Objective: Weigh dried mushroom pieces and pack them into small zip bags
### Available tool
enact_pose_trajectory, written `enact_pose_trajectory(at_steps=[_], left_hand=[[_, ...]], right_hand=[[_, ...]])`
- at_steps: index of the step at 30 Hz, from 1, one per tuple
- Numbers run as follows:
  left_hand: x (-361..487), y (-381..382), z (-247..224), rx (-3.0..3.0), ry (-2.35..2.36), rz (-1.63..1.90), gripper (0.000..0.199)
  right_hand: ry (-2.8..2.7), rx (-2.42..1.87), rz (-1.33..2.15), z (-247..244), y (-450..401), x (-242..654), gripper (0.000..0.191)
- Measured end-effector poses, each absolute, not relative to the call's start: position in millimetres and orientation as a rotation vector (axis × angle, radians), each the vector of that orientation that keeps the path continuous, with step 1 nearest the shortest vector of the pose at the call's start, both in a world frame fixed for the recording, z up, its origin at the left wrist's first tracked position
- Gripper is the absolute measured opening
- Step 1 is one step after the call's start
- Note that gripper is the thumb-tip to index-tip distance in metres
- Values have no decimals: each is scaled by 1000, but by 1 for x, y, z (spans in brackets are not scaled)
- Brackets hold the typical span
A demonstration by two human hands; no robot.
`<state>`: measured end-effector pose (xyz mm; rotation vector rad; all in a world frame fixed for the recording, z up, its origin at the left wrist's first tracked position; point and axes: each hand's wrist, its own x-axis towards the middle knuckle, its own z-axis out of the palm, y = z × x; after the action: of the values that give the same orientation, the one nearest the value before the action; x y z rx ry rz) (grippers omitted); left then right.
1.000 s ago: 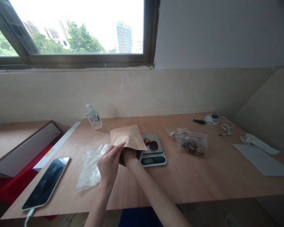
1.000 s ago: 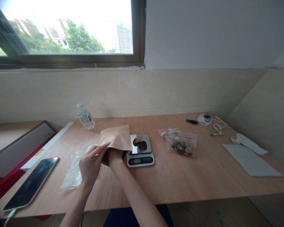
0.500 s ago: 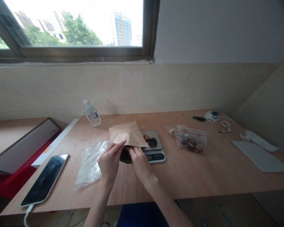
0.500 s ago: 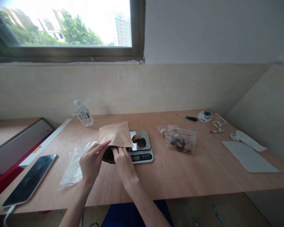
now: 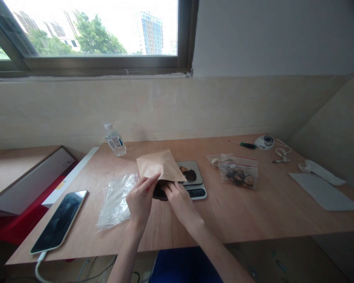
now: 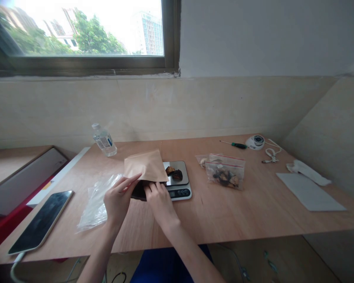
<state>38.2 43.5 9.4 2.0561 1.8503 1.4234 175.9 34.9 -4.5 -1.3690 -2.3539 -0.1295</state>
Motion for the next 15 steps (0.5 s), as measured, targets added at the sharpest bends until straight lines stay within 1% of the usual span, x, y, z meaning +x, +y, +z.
enact_pose_trajectory(at_steps=[6, 9, 15], left_hand=[[38, 41, 8, 2065, 1910, 1409, 22], [39, 41, 7, 2074, 1914, 1405, 22], [39, 45, 6, 2070, 1930, 1379, 22]], right_hand=[[-2355, -1262, -209, -6, 33, 178, 14], [-2278, -1169, -215, -5, 30, 180, 10], [-1985, -986, -4, 9, 7, 195, 8]])
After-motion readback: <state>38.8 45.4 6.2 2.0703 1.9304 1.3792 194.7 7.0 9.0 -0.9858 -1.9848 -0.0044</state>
